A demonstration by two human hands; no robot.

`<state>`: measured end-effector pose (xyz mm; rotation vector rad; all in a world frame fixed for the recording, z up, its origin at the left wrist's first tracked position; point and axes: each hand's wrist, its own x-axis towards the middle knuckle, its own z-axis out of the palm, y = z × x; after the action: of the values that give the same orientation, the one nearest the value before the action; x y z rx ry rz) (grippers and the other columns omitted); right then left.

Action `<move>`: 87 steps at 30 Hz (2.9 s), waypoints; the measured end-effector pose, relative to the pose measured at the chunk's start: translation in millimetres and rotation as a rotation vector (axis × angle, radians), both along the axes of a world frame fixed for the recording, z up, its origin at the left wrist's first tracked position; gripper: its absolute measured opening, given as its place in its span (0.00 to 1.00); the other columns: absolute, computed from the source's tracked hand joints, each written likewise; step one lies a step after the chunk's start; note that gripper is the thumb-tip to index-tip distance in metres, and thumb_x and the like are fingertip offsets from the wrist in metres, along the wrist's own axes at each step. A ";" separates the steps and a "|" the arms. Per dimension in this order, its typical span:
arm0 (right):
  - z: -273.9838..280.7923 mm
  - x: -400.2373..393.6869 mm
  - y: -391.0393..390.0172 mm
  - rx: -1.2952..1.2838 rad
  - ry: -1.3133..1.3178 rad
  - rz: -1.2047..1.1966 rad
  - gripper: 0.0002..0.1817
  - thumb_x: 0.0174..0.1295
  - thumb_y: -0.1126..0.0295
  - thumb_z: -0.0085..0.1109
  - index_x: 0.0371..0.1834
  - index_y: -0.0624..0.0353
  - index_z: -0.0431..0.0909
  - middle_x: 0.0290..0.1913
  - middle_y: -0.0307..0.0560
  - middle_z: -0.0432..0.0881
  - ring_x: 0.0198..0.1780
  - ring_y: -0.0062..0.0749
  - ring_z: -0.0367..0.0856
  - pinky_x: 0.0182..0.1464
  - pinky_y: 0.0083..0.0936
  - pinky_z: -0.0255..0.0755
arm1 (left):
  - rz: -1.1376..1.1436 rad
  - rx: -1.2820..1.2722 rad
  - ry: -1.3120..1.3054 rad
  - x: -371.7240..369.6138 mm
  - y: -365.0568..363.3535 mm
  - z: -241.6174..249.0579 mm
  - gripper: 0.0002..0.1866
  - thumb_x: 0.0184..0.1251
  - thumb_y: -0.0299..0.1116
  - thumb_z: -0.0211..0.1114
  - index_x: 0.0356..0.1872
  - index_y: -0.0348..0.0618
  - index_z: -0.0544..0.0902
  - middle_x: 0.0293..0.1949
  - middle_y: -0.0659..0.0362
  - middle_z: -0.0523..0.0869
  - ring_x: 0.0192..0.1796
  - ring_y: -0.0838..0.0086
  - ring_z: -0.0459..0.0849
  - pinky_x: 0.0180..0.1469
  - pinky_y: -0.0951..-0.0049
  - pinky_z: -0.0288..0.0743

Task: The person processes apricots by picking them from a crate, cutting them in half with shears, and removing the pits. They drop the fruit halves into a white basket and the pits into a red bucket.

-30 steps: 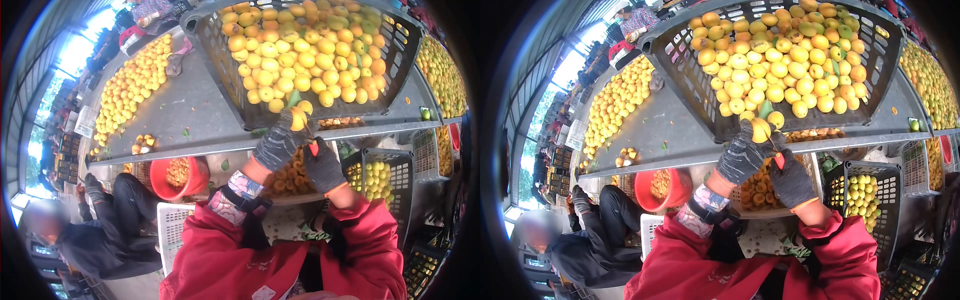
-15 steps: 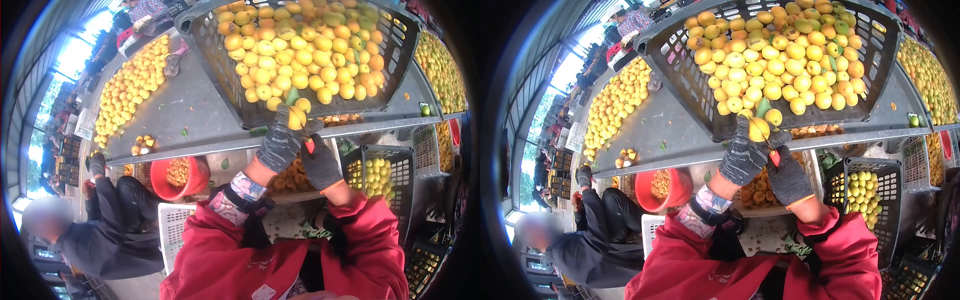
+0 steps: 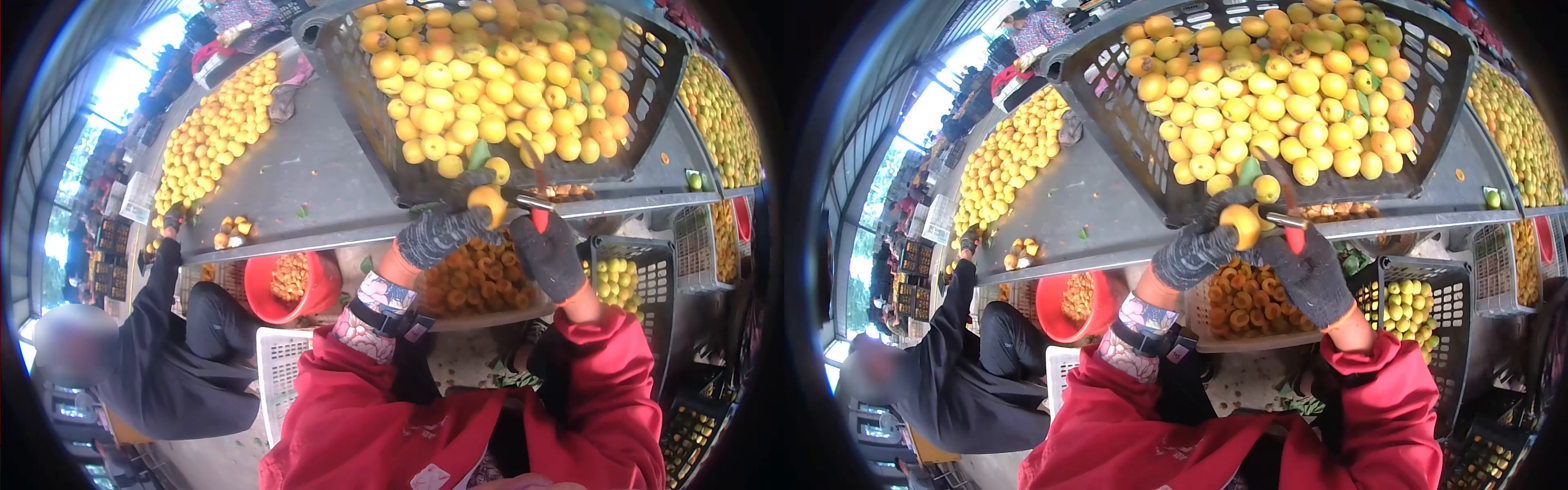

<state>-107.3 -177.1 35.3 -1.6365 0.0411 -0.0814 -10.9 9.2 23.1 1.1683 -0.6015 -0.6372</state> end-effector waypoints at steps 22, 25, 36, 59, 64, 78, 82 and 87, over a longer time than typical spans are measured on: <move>-19.8 -1.3 29.5 -0.008 -0.142 -0.234 0.17 0.71 0.66 0.57 0.57 0.65 0.74 0.35 0.47 0.83 0.35 0.29 0.81 0.38 0.27 0.74 | 0.623 0.323 -0.941 -33.7 -47.1 -25.0 0.23 0.75 0.26 0.53 0.69 0.37 0.67 0.62 0.44 0.78 0.60 0.54 0.81 0.64 0.61 0.72; -15.9 1.5 28.3 -0.161 -0.198 -0.298 0.15 0.72 0.62 0.55 0.50 0.63 0.76 0.28 0.42 0.80 0.28 0.26 0.78 0.30 0.25 0.71 | 0.563 0.358 -0.701 -36.1 -53.6 -12.0 0.23 0.75 0.28 0.51 0.69 0.35 0.67 0.61 0.44 0.78 0.60 0.53 0.81 0.65 0.62 0.70; -0.1 14.5 -10.8 0.937 0.232 0.015 0.25 0.72 0.37 0.44 0.32 0.47 0.70 0.16 0.28 0.60 0.14 0.16 0.56 0.16 0.16 0.50 | 0.571 0.251 -0.779 -23.1 -55.2 -26.9 0.27 0.66 0.22 0.64 0.66 0.33 0.67 0.57 0.52 0.78 0.58 0.64 0.78 0.64 0.66 0.71; 24.8 9.6 -16.4 0.464 -0.205 -0.258 0.11 0.71 0.62 0.55 0.36 0.56 0.72 0.26 0.33 0.67 0.27 0.19 0.67 0.27 0.18 0.62 | 0.018 -0.019 0.010 -34.9 -40.1 -23.3 0.18 0.82 0.43 0.48 0.52 0.36 0.74 0.39 0.56 0.83 0.36 0.71 0.83 0.44 0.71 0.81; 24.4 11.3 -32.7 1.036 -0.207 -0.227 0.20 0.74 0.50 0.50 0.26 0.49 0.66 0.20 0.31 0.58 0.20 0.20 0.58 0.23 0.20 0.54 | -0.124 0.100 0.068 -46.3 -52.7 -29.2 0.19 0.82 0.41 0.44 0.61 0.36 0.69 0.44 0.54 0.82 0.42 0.69 0.82 0.50 0.69 0.78; -13.0 7.1 -32.4 0.339 -0.258 -0.559 0.12 0.74 0.56 0.51 0.34 0.48 0.71 0.23 0.29 0.66 0.22 0.14 0.64 0.22 0.17 0.58 | 0.157 0.326 -0.678 -61.1 -49.1 -55.6 0.18 0.77 0.32 0.51 0.63 0.36 0.71 0.50 0.50 0.80 0.51 0.60 0.80 0.59 0.62 0.74; 20.7 4.8 -27.8 0.711 -0.137 -0.407 0.15 0.73 0.57 0.51 0.33 0.55 0.77 0.23 0.29 0.72 0.23 0.13 0.66 0.23 0.18 0.59 | 0.330 0.450 -0.852 -63.8 -64.0 -45.6 0.19 0.82 0.45 0.47 0.49 0.36 0.75 0.39 0.56 0.79 0.43 0.68 0.76 0.50 0.66 0.72; 17.7 7.6 -16.6 0.931 -0.141 -0.440 0.12 0.72 0.60 0.55 0.33 0.55 0.75 0.23 0.29 0.70 0.22 0.14 0.66 0.23 0.18 0.60 | 0.189 0.544 -0.327 -52.5 -35.6 -58.4 0.29 0.67 0.16 0.54 0.70 0.33 0.65 0.52 0.44 0.79 0.50 0.55 0.80 0.58 0.59 0.75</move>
<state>-99.7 -193.7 52.9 -0.6668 0.2878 -0.4458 -63.4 -26.5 -35.3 1.8405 -0.5981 -0.4600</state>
